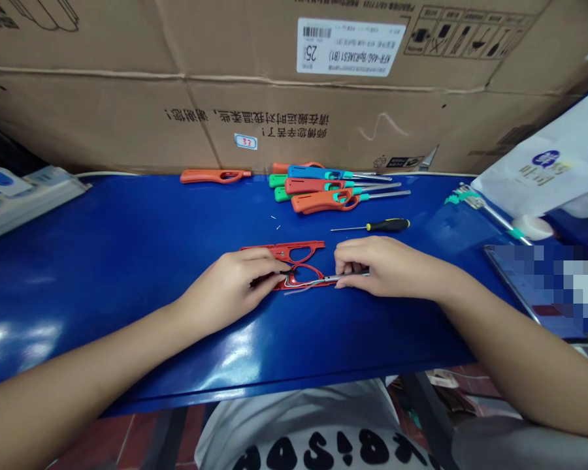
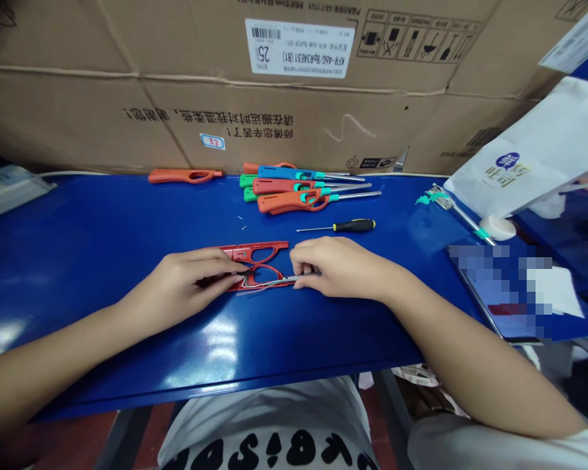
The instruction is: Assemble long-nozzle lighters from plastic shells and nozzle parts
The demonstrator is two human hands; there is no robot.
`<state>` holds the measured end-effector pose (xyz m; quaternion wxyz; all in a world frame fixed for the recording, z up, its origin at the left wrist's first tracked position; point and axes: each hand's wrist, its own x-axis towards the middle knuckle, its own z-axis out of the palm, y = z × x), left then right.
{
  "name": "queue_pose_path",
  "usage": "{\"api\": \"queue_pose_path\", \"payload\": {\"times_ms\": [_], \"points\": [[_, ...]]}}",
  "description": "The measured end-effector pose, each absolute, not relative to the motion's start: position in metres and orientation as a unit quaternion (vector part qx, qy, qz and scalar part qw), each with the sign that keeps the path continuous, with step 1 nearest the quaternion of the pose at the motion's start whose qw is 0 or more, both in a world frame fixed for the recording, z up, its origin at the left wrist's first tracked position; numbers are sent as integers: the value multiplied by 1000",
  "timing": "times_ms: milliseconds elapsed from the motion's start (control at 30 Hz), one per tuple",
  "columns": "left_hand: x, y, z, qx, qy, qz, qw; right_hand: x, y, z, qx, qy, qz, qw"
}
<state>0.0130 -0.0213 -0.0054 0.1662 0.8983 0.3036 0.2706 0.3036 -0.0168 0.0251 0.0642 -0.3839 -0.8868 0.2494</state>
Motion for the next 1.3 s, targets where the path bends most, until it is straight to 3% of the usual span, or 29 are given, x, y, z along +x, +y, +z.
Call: {"api": "queue_pose_path", "payload": {"times_ms": [567, 733, 933, 1133, 1300], "points": [[16, -24, -8, 904, 289, 279, 146, 309, -15, 28, -371, -897, 235, 41], [15, -24, -9, 906, 287, 280, 140, 304, -13, 23, -384, -866, 308, 82], [16, -25, -10, 906, 282, 283, 141, 294, -11, 19, -457, -800, 383, 71], [18, -25, -11, 904, 287, 284, 141, 291, -12, 18, -481, -803, 347, 65], [19, -24, -11, 903, 286, 291, 136, 292, -20, 18, -420, -852, 287, 124]]}}
